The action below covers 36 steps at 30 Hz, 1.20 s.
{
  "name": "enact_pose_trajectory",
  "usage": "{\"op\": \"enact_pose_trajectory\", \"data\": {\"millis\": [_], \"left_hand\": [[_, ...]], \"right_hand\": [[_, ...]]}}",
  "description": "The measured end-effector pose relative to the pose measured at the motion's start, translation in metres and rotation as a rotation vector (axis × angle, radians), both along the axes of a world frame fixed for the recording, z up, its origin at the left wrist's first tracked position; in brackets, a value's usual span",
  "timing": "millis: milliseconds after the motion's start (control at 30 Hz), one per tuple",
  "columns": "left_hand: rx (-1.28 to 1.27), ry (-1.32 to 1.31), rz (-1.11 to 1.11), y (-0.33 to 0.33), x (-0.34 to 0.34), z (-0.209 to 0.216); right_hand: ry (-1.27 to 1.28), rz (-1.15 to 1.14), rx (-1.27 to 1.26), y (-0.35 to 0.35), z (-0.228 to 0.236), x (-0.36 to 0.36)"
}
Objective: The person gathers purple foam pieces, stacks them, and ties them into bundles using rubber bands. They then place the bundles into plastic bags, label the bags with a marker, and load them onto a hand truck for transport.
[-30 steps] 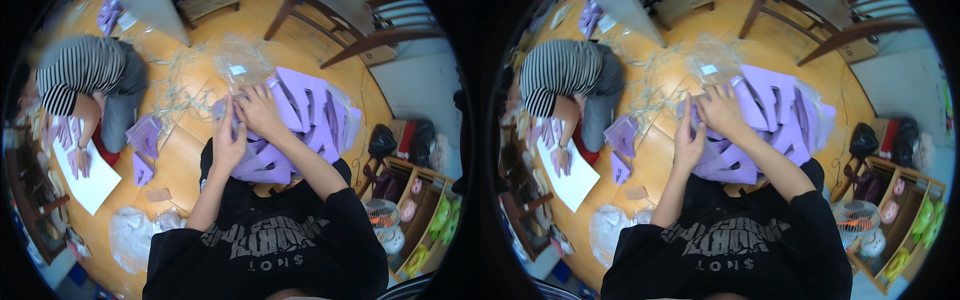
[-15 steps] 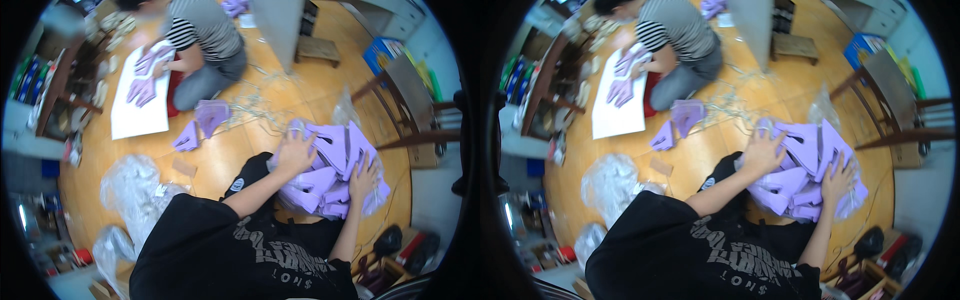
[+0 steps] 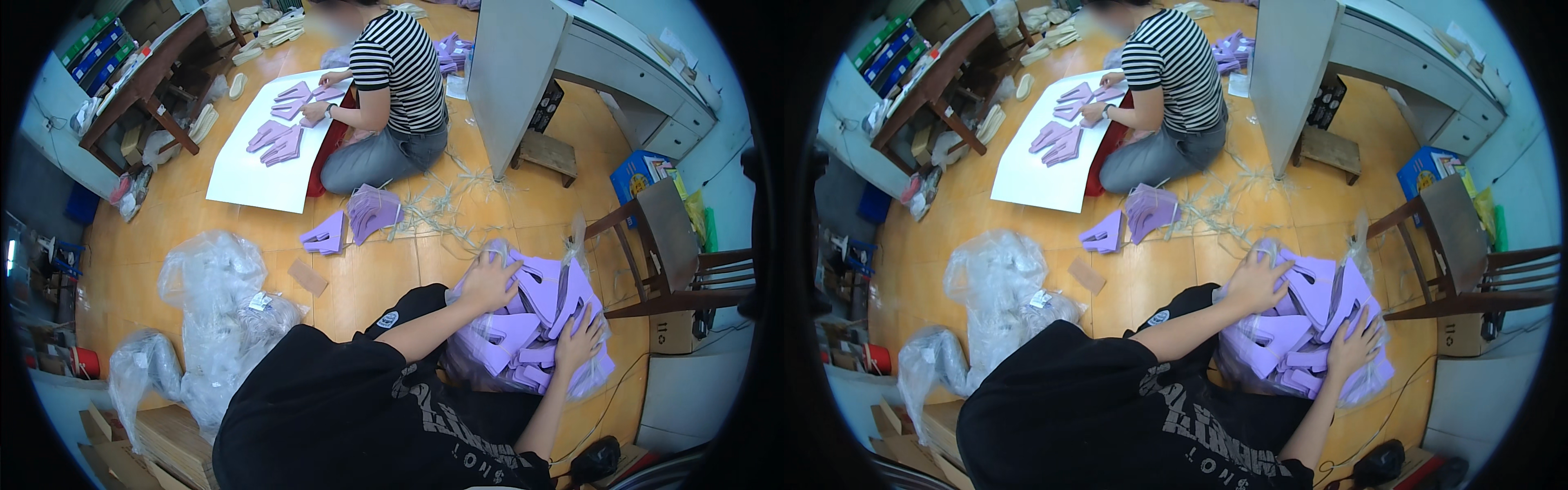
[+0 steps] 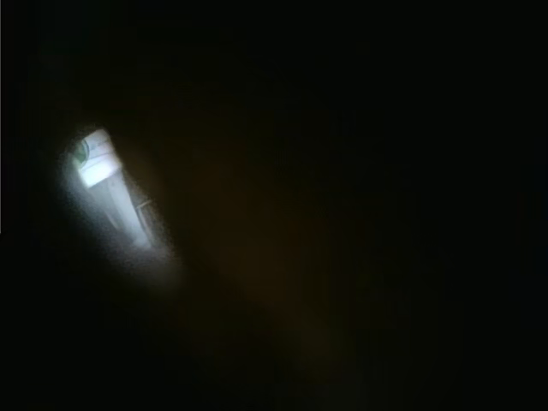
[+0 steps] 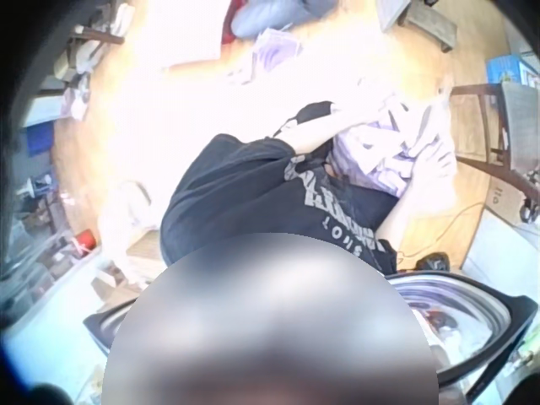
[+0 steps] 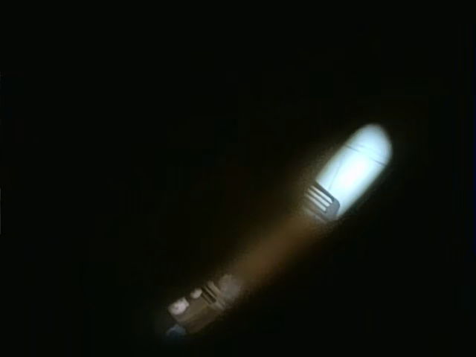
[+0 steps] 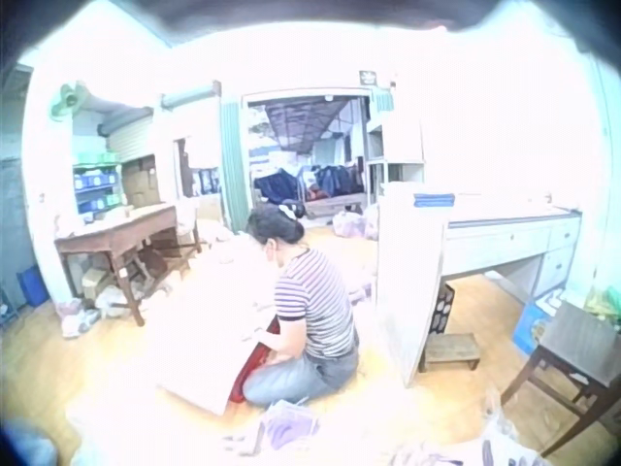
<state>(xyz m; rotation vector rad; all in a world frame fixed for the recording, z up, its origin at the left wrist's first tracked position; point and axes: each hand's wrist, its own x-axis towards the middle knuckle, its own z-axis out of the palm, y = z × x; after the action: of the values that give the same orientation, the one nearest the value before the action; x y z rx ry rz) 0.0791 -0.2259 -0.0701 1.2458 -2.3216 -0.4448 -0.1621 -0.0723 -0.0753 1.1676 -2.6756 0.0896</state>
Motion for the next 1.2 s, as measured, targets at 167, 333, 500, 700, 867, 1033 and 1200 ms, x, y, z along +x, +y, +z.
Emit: {"op": "enact_pose_trajectory", "data": {"millis": [167, 333, 500, 700, 867, 1033, 1200], "left_hand": [[0.037, -0.031, 0.006, -0.0018, 0.001, 0.0029], [0.095, -0.01, 0.007, -0.0045, 0.001, 0.0003], [0.052, -0.028, 0.014, -0.0063, 0.0026, 0.0007], [0.069, -0.018, 0.015, -0.0072, 0.0019, 0.001], [0.08, -0.023, 0.013, -0.008, 0.0015, -0.0021], [0.046, -0.009, 0.028, -0.0084, 0.0023, -0.0047], [0.036, 0.023, 0.024, -0.0075, 0.0039, -0.0053]], "right_hand": [[-0.018, 0.009, -0.009, -0.0002, 0.0039, 0.0026], [-0.003, 0.013, -0.026, -0.0024, 0.0031, 0.0036], [-0.003, 0.017, -0.046, -0.0043, 0.0039, 0.0044], [-0.015, 0.011, -0.048, -0.0048, 0.0043, 0.0057], [-0.003, 0.016, -0.054, -0.0046, 0.0053, 0.0059], [-0.017, 0.009, -0.045, -0.0053, 0.0048, 0.0063], [-0.002, 0.008, -0.037, -0.0057, 0.0014, 0.0043]]}}
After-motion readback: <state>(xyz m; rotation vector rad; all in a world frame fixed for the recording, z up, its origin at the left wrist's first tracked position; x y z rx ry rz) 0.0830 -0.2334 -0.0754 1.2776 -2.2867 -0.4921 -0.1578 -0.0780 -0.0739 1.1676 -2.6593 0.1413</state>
